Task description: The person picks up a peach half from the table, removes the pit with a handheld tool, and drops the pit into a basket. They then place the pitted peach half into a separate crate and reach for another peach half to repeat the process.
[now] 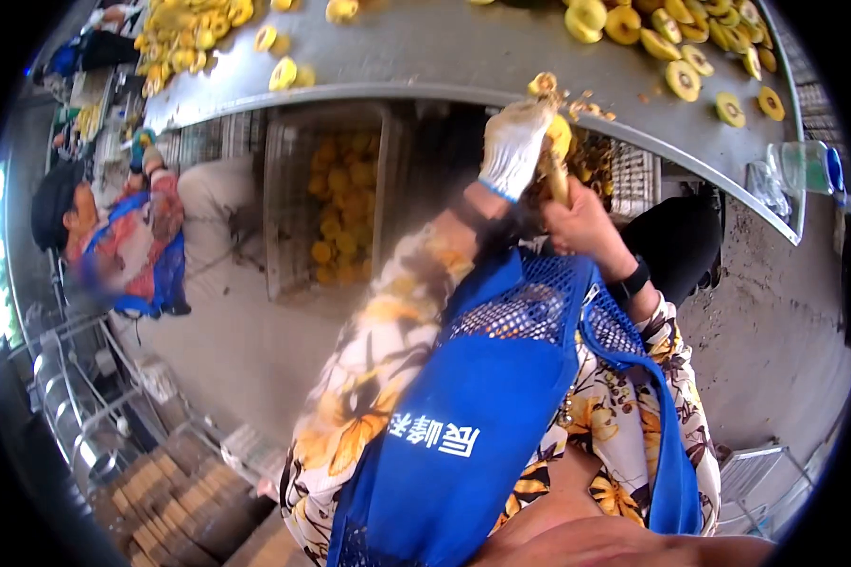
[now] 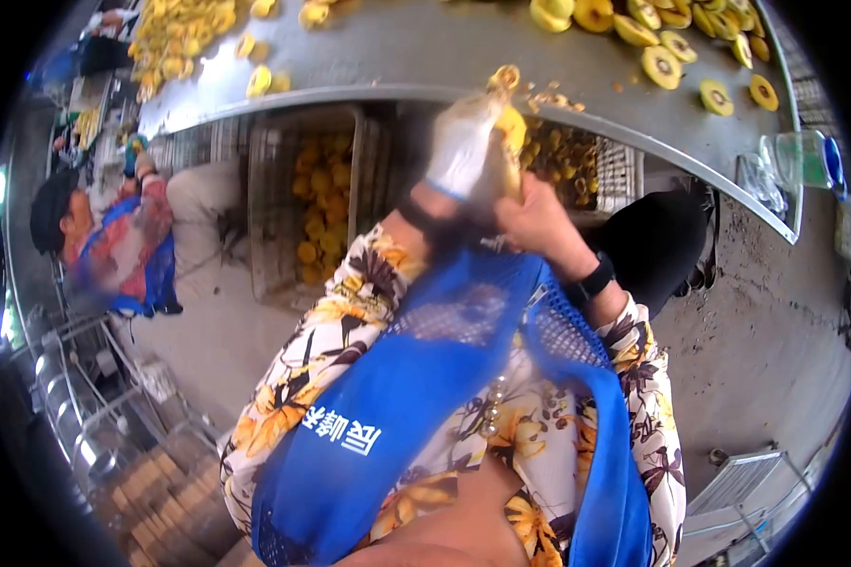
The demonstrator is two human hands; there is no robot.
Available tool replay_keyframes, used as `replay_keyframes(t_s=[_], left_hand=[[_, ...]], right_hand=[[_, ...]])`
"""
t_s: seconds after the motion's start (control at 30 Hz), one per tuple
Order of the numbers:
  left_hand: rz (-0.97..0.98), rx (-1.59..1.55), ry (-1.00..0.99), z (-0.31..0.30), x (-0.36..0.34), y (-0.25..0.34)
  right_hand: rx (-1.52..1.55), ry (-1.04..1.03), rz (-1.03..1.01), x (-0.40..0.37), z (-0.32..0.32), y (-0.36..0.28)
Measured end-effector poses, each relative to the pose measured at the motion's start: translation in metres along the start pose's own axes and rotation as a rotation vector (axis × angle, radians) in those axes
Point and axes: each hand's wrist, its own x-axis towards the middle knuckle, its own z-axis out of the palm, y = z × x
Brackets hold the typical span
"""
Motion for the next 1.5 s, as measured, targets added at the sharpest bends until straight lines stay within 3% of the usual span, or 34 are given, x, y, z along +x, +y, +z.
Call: replay_keyframes(t_s=[0.03,0.23,0.33,0.47,0.5,0.53,0.57,0.6,0.63,0.67,0.7,0.73,0.8,0.87,1.0,1.07,1.1,1.13,1.2,1.27,1.33,1.37,1.43,1.47,1.5], left_hand=[[-0.016,0.154,0.01,-0.017,0.018,-0.03],[-0.06,0.174,-0.034,-0.009,0.011,-0.007],[-0.342,-0.105,-0.003,0.007,0.002,0.011],[-0.021,0.05,0.057,0.013,0.009,0.016],[-0.087,-0.053,0.076,0.011,0.002,0.036],[-0.321,-0.275,0.09,0.002,0.003,0.058],[-0.27,-0.3,0.187,-0.016,0.005,0.066],[-0.123,-0.117,0.206,-0.051,0.007,0.066],[0.028,0.067,0.217,-0.094,0.012,0.065],[0.181,0.253,0.222,-0.122,0.018,0.073],[0.054,0.891,0.274,-0.132,0.021,0.09],[-0.096,1.666,0.294,-0.104,0.013,0.131],[0.345,1.816,0.323,-0.13,0.041,0.128],[0.437,1.639,0.182,-0.1,0.081,0.139],[0.343,1.71,0.152,-0.029,0.176,0.113],[0.287,1.643,0.023,-0.028,0.235,0.075],[0.175,1.773,-0.039,-0.018,0.247,0.064],[0.136,1.756,-0.052,-0.011,0.25,0.056],[0.097,1.766,0.03,-0.002,0.257,0.049],[0.203,1.827,-0.073,-0.019,0.26,0.052],[-0.138,1.419,-0.27,-0.016,0.24,0.068],[-0.176,0.836,-0.181,-0.014,0.207,0.075],[-0.045,0.76,-0.232,0.003,0.143,0.09],[0.085,0.634,-0.384,0.004,0.114,0.09],[0.475,0.987,-0.414,-0.003,0.101,0.079]], right_hand=[[0.039,-0.02,0.011,-0.002,0.0,-0.005],[0.217,-0.194,-0.01,-0.008,-0.004,-0.012],[0.407,-0.311,-0.001,-0.004,-0.008,0.001],[0.747,-0.611,-0.008,0.005,-0.015,0.011],[0.763,-0.673,-0.076,0.006,-0.018,0.015],[0.803,-0.692,-0.152,0.004,-0.023,0.018],[0.816,-0.701,-0.19,0.004,-0.031,0.019],[0.832,-0.709,-0.225,0.002,-0.041,0.022],[0.651,-0.594,-0.147,-0.004,-0.051,0.018],[0.218,-0.417,-0.044,-0.009,-0.058,0.008],[-0.138,-0.259,-0.118,-0.001,-0.06,0.014],[-0.491,-0.098,-0.179,0.005,-0.059,0.022],[-0.41,0.106,-0.058,0.012,-0.048,0.022],[-0.285,0.109,-0.16,0.018,-0.038,0.019],[-0.274,0.147,-0.209,0.02,-0.031,0.022],[-0.285,0.178,-0.246,0.01,-0.034,0.018],[-0.318,0.206,-0.227,0.007,-0.037,0.02],[-0.325,0.242,-0.333,0.005,-0.039,0.025],[-0.233,0.226,-0.262,-0.005,-0.048,0.019],[-0.205,0.284,-0.253,-0.016,-0.041,0.005],[-0.286,0.402,-0.412,-0.004,-0.047,0.004],[-0.138,0.4,-0.398,0.006,-0.049,0.003],[0.186,0.312,-0.38,0.022,-0.052,-0.007],[0.359,0.227,-0.369,0.024,-0.055,-0.017],[0.412,0.134,-0.367,0.029,-0.055,-0.027]])
